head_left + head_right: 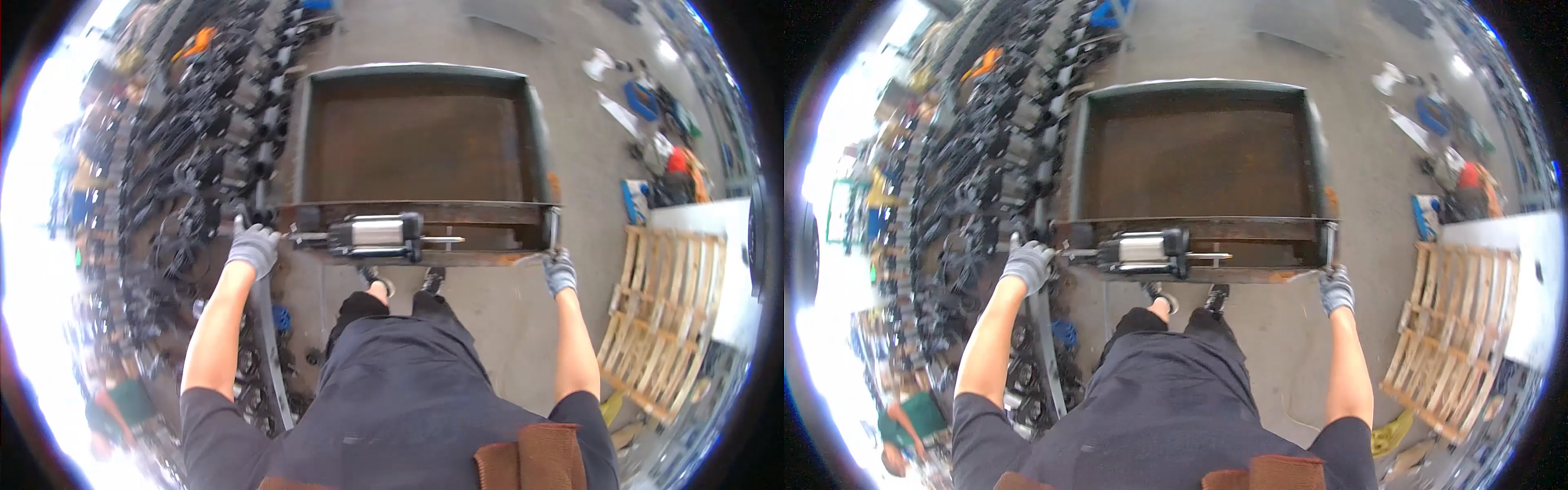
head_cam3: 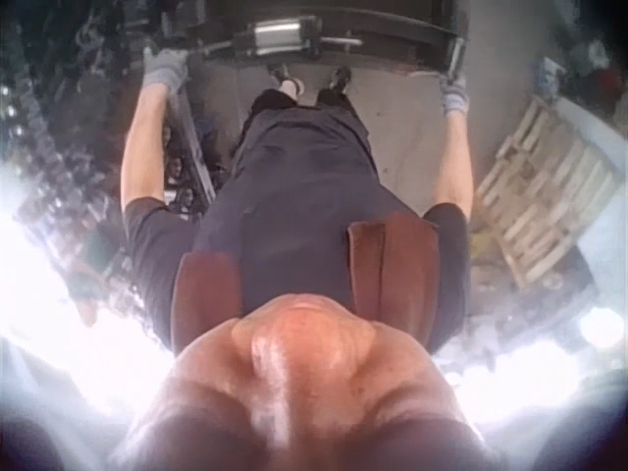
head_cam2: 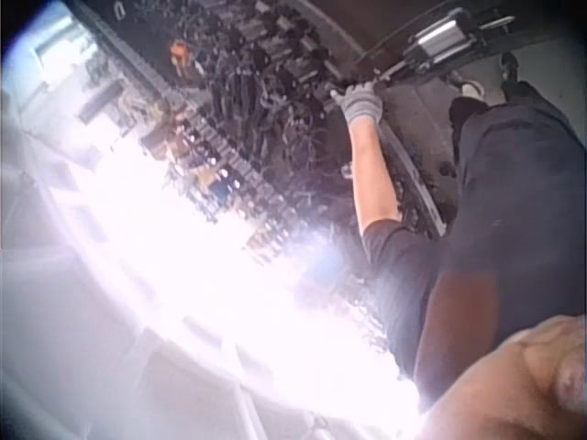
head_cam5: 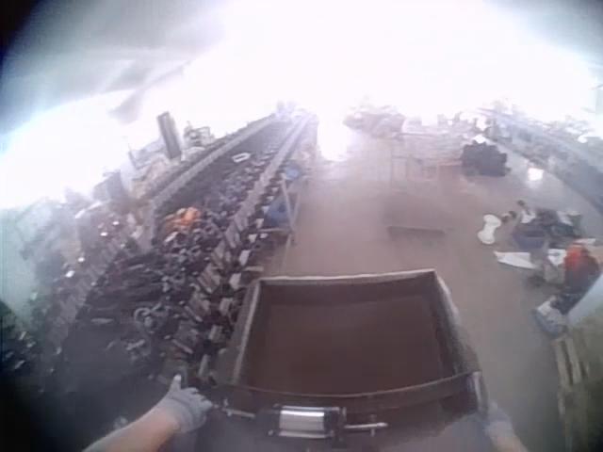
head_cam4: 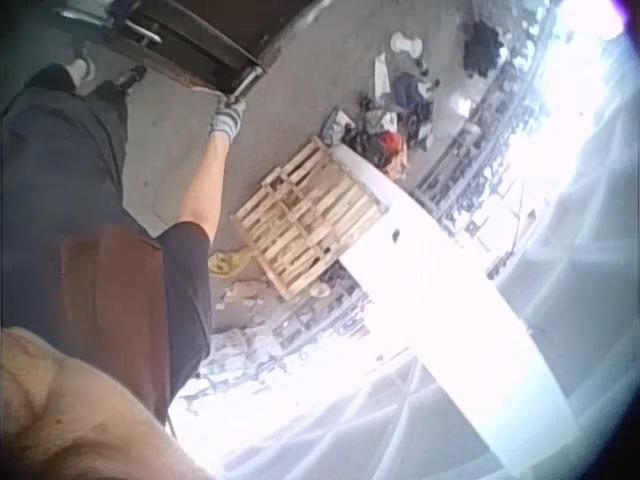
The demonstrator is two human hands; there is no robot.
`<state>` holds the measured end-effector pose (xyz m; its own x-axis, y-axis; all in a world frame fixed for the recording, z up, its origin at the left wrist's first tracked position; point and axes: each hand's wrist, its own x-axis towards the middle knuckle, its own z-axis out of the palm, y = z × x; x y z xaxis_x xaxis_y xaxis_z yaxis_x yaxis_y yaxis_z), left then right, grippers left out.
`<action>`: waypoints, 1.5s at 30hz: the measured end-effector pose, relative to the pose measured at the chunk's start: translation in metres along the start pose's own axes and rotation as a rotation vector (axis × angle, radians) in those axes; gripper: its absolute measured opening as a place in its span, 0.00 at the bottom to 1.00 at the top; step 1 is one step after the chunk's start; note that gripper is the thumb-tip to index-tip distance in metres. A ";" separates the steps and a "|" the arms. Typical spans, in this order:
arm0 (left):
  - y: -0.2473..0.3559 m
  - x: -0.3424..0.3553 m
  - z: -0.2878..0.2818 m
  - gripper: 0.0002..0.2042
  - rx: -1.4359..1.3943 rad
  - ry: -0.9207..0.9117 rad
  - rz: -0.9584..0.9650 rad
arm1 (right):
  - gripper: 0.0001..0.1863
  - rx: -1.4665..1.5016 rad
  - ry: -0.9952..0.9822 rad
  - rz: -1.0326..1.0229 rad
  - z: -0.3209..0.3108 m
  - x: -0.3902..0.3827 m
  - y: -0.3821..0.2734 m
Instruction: Testing industrial water pumps by submerging them in a water tank and checking for leaks or operation.
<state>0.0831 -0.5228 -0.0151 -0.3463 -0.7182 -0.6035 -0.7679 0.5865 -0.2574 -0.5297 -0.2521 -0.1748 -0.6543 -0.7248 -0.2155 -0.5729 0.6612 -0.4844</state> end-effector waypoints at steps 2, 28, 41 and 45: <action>0.000 -0.008 -0.002 0.16 0.085 -0.055 -0.054 | 0.17 -0.220 0.054 0.055 -0.005 0.001 -0.026; -0.059 -0.004 0.002 0.13 -1.173 0.283 0.063 | 0.05 -0.371 -0.310 -0.614 -0.060 0.028 -0.389; -0.001 0.148 0.018 0.12 -0.719 0.376 -0.009 | 0.15 -0.759 -0.492 -0.445 0.096 0.092 -0.404; 0.015 0.165 0.009 0.11 -0.702 0.321 -0.016 | 0.14 -0.662 -0.364 -0.486 0.132 0.105 -0.380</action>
<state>0.0196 -0.6292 -0.1255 -0.3897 -0.8607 -0.3276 -0.8987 0.2776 0.3397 -0.3151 -0.6052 -0.1252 -0.1331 -0.8960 -0.4237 -0.9867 0.1600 -0.0284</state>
